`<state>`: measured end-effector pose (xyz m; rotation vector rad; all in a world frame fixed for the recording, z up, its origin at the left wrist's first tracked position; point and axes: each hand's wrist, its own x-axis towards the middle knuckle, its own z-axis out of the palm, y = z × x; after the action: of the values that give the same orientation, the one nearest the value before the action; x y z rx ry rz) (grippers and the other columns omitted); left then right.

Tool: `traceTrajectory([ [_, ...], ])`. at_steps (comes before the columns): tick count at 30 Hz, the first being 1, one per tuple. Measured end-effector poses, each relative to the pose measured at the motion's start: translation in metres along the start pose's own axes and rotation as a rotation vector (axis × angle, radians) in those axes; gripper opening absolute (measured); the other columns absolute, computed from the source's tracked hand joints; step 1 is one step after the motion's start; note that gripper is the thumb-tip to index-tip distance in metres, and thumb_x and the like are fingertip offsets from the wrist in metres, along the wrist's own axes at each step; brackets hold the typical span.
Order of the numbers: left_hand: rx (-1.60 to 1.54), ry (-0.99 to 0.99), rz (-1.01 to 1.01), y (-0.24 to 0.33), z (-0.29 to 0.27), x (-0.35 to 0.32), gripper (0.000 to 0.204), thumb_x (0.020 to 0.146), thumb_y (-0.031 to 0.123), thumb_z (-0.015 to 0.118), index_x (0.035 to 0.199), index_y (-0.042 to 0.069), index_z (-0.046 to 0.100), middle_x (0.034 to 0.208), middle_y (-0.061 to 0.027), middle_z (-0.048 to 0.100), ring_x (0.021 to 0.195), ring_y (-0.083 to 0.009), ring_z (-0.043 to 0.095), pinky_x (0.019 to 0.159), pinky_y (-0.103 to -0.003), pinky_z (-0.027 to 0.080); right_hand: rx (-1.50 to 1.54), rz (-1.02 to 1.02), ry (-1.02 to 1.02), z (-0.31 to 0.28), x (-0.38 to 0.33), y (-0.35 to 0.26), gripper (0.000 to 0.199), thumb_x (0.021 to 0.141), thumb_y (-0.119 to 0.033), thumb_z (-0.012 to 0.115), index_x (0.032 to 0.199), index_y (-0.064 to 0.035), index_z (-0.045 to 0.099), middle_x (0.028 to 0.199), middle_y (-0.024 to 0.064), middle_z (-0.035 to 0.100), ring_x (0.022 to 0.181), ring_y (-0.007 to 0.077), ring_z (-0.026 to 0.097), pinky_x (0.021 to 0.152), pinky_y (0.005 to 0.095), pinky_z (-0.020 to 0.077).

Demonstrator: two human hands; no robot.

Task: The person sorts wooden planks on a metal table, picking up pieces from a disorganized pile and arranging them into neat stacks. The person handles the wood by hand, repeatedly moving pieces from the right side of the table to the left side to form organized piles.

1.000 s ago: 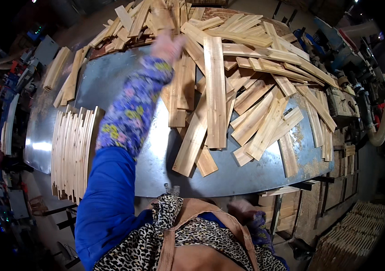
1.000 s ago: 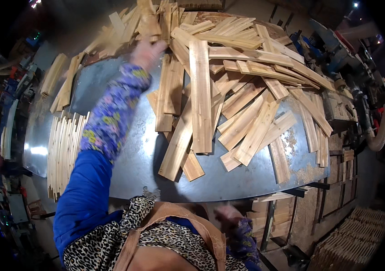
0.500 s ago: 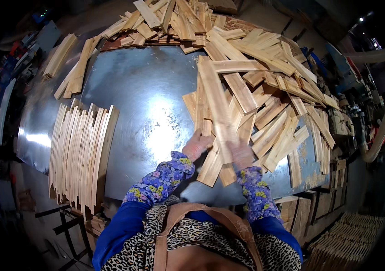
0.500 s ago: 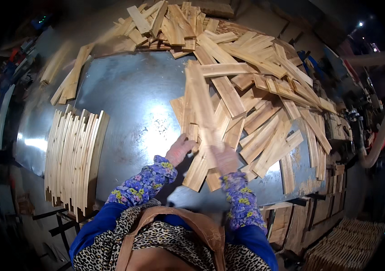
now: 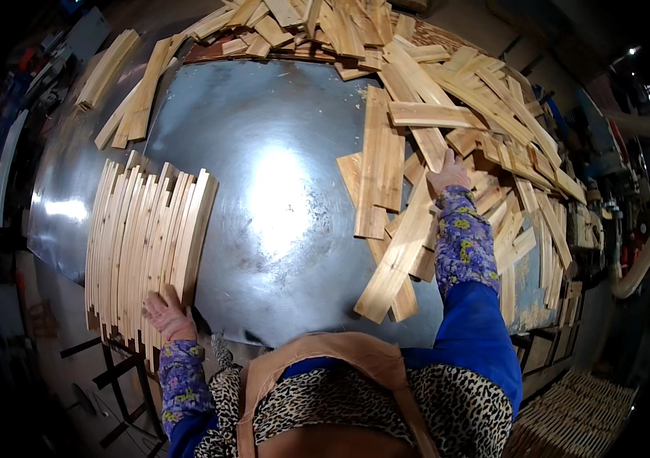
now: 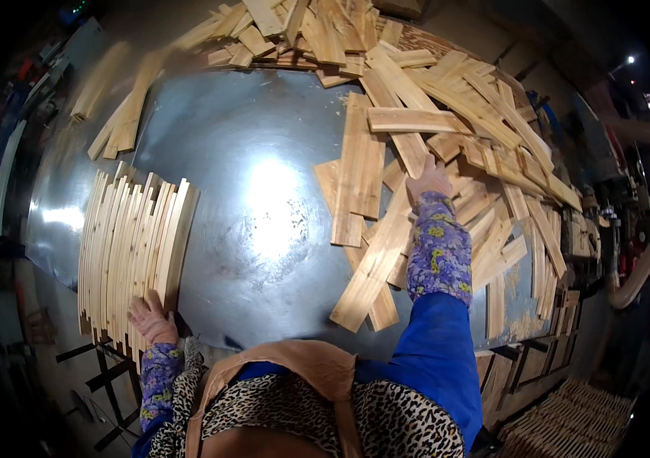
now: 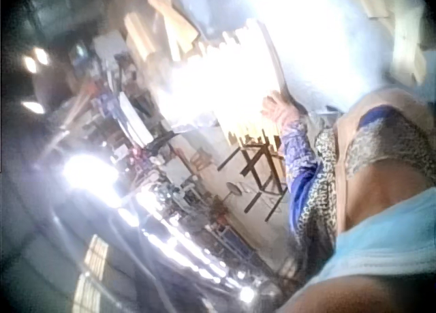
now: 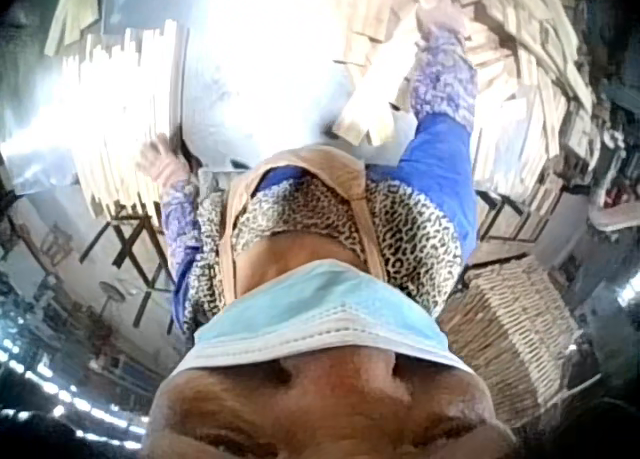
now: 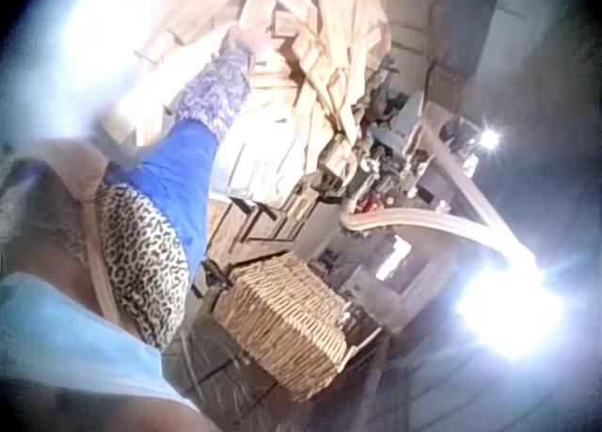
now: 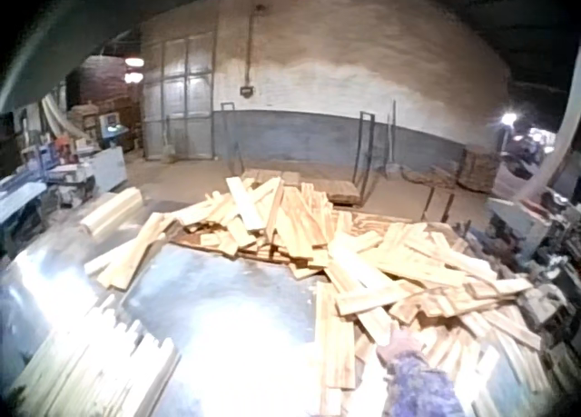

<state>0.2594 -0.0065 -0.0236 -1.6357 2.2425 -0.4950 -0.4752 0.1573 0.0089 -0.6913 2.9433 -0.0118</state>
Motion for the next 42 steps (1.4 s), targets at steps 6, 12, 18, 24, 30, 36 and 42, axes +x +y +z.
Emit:
traceTrajectory([
  [6,-1.259,0.043,0.160,0.143,-0.058,0.046,0.065,0.099,0.025,0.075,0.155,-0.001,0.054,0.134,-0.0226,0.069,0.125,-0.0355,0.067,0.108,-0.046,0.053,0.482,-0.030,-0.163,-0.008,-0.064,-0.059,0.076,0.087,-0.047,0.080,0.144,-0.0025,0.056,0.129,0.0277,0.070,0.125,0.0393,0.068,0.107,0.0477,0.0562],
  [12,-2.012,-1.276,0.178,0.288,-0.097,0.082,0.035,0.099,0.027,0.074,0.122,0.001,0.072,0.100,-0.0053,0.070,0.085,-0.0144,0.064,0.081,-0.032,0.054,0.579,-0.189,-0.413,0.045,-0.136,-0.104,0.070,0.103,-0.051,0.063,0.146,0.0042,0.059,0.130,0.0289,0.073,0.126,0.0407,0.068,0.111,0.0456,0.0528],
  [18,-2.111,-1.003,-0.210,0.217,-0.038,0.045,0.049,0.095,0.020,0.074,0.136,-0.006,0.064,0.107,-0.0110,0.068,0.093,-0.0195,0.065,0.084,-0.033,0.055,0.247,0.062,-0.171,0.054,-0.056,-0.134,0.099,0.090,-0.062,0.075,0.161,-0.0013,0.041,0.164,0.0335,0.045,0.144,0.0501,0.055,0.120,0.0539,0.0469],
  [24,-1.657,-0.781,0.047,0.205,-0.019,0.004,0.077,0.097,0.033,0.078,0.156,-0.010,0.053,0.137,-0.0179,0.071,0.123,-0.0256,0.067,0.107,-0.034,0.052,0.274,0.091,-0.200,0.047,-0.082,-0.170,0.102,0.078,-0.043,0.083,0.161,-0.0040,0.037,0.166,0.0319,0.040,0.146,0.0503,0.052,0.119,0.0538,0.0484],
  [30,-1.717,-0.488,0.303,0.211,-0.029,0.007,0.070,0.106,0.044,0.067,0.151,-0.009,0.057,0.131,-0.0115,0.074,0.112,-0.0190,0.070,0.099,-0.035,0.056,1.536,-0.061,-0.564,0.037,-0.171,-0.163,0.077,0.088,-0.020,0.068,0.157,0.0054,0.044,0.129,0.0243,0.071,0.114,0.0371,0.074,0.104,0.0468,0.0605],
  [36,-2.187,-1.060,0.086,0.175,-0.058,0.028,0.059,0.100,0.027,0.070,0.147,-0.008,0.059,0.131,-0.0153,0.073,0.113,-0.0224,0.073,0.099,-0.039,0.058,1.796,-0.029,-0.864,0.094,-0.327,-0.194,0.072,0.088,-0.008,0.059,0.157,0.0055,0.046,0.130,0.0206,0.070,0.118,0.0333,0.072,0.105,0.0421,0.0613],
  [42,-1.132,-0.308,0.021,0.064,-0.047,0.003,0.058,0.093,0.032,0.075,0.142,0.003,0.065,0.139,-0.0212,0.069,0.128,-0.0404,0.065,0.112,-0.049,0.051,0.683,-0.480,-0.692,0.089,-0.456,-0.279,0.054,0.101,-0.028,0.068,0.146,-0.0010,0.058,0.115,0.0243,0.076,0.106,0.0360,0.076,0.095,0.0491,0.0602],
])
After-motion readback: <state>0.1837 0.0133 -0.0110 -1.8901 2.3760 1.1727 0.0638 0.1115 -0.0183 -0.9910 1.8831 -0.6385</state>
